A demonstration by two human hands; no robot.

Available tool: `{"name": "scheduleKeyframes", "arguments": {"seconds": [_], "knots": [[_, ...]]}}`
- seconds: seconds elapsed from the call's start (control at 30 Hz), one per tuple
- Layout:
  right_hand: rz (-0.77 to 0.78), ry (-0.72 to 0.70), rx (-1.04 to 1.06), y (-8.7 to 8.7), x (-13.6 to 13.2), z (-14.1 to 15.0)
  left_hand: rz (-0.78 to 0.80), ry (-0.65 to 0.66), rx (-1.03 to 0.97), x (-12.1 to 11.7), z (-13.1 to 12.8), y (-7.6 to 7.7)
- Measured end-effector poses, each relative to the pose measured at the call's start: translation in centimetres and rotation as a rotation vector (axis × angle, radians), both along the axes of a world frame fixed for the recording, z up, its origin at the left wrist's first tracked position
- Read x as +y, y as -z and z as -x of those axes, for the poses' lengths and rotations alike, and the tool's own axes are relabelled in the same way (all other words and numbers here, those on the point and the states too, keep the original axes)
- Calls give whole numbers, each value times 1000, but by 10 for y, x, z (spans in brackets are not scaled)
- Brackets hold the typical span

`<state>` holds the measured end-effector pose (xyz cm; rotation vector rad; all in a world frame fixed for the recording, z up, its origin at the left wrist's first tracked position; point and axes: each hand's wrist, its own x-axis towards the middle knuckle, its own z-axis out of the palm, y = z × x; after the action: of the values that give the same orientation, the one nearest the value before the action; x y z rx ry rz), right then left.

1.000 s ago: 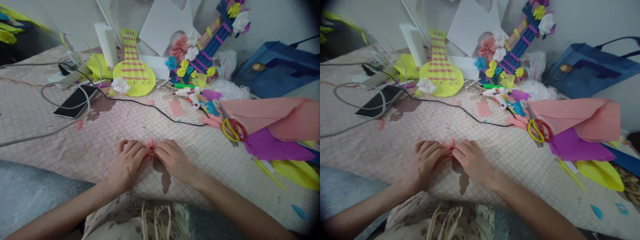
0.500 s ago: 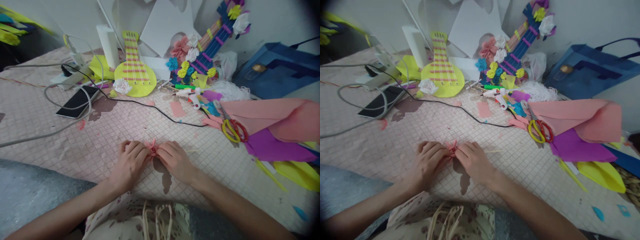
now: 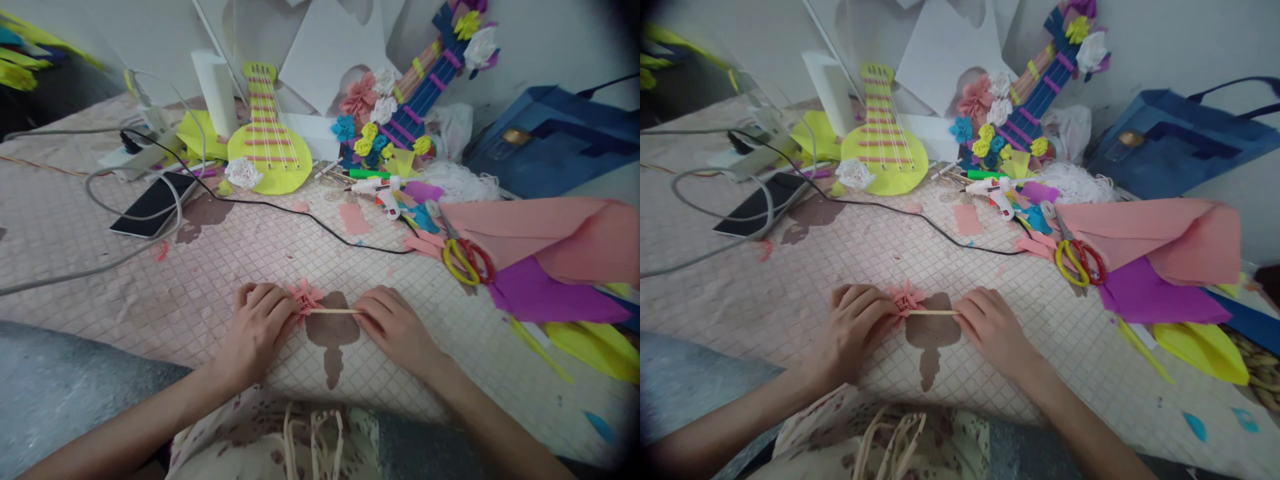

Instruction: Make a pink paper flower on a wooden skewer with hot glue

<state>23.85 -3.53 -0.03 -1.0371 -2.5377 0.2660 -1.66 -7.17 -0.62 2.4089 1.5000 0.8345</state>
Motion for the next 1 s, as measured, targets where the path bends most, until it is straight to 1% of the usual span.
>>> {"name": "scheduleKeyframes", "arguments": {"seconds": [0.07,0.17,0.23,0.3,0.43,0.53,0.63,0.73,0.8,0.87,0.93,1.0], "knots": [[9,76,27,2,2,-15,-3,1,-8,0,0,0],[-4,236,66,5,8,-32,-8,3,-8,0,0,1],[-12,301,60,8,12,-37,-10,7,-9,0,0,1],[-19,329,31,9,17,-36,-22,0,-14,0,1,1],[-46,323,-18,8,22,-28,-64,-27,-37,0,1,5],[-34,311,-27,6,24,-23,-85,-33,-70,-1,2,8],[3,321,25,4,24,-20,-91,-28,-104,-1,4,6],[49,347,132,1,22,-15,-36,14,-111,-1,6,1],[113,358,186,-2,20,-9,1,49,-135,1,7,0],[225,338,208,-7,18,0,13,63,-181,5,7,1],[350,273,204,-11,16,11,33,71,-214,9,7,4],[431,193,170,-15,14,23,69,79,-226,13,7,5]]}}
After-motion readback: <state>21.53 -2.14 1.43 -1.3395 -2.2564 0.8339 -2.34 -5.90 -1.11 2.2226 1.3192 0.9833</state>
